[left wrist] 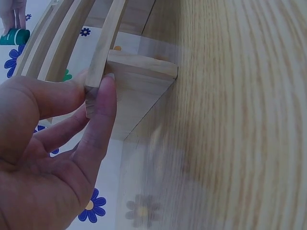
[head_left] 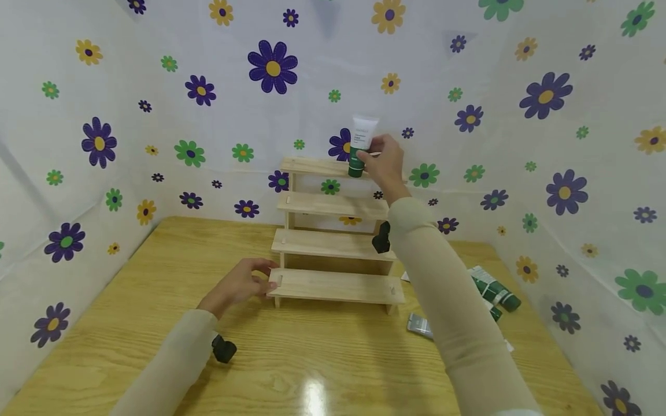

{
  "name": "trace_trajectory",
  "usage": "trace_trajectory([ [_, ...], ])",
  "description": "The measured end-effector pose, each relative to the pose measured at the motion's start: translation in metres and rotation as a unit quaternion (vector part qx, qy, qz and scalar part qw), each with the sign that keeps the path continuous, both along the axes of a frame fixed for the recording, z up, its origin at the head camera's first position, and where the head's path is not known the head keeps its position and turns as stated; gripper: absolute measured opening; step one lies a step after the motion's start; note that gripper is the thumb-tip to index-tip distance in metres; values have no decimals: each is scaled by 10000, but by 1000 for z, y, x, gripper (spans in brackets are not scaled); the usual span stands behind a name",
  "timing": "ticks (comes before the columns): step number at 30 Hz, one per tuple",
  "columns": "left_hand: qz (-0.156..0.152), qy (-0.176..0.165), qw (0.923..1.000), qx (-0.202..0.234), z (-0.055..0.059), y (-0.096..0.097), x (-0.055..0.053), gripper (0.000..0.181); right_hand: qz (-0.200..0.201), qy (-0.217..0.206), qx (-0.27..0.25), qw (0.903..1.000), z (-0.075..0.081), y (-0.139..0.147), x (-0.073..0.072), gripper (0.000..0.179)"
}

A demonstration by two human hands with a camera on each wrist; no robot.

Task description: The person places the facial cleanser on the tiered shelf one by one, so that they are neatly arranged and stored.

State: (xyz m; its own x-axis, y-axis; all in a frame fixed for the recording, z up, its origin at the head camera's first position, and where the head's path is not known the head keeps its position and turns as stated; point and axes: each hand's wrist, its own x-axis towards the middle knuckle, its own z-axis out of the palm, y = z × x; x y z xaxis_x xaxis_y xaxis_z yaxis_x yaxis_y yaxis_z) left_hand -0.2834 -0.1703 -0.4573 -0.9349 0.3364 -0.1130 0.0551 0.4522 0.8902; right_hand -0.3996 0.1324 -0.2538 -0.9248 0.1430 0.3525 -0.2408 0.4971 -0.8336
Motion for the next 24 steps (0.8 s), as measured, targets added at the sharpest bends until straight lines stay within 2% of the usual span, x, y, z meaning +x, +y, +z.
trace_trajectory([
  [12, 35, -78, 9999, 75, -1, 1, 1, 50, -48, 181, 155, 9997, -7, -12, -9, 38],
  [24, 1, -85, 9999, 95, 1, 1, 1, 50, 148, 138, -91, 9998, -16, -15, -12, 39],
])
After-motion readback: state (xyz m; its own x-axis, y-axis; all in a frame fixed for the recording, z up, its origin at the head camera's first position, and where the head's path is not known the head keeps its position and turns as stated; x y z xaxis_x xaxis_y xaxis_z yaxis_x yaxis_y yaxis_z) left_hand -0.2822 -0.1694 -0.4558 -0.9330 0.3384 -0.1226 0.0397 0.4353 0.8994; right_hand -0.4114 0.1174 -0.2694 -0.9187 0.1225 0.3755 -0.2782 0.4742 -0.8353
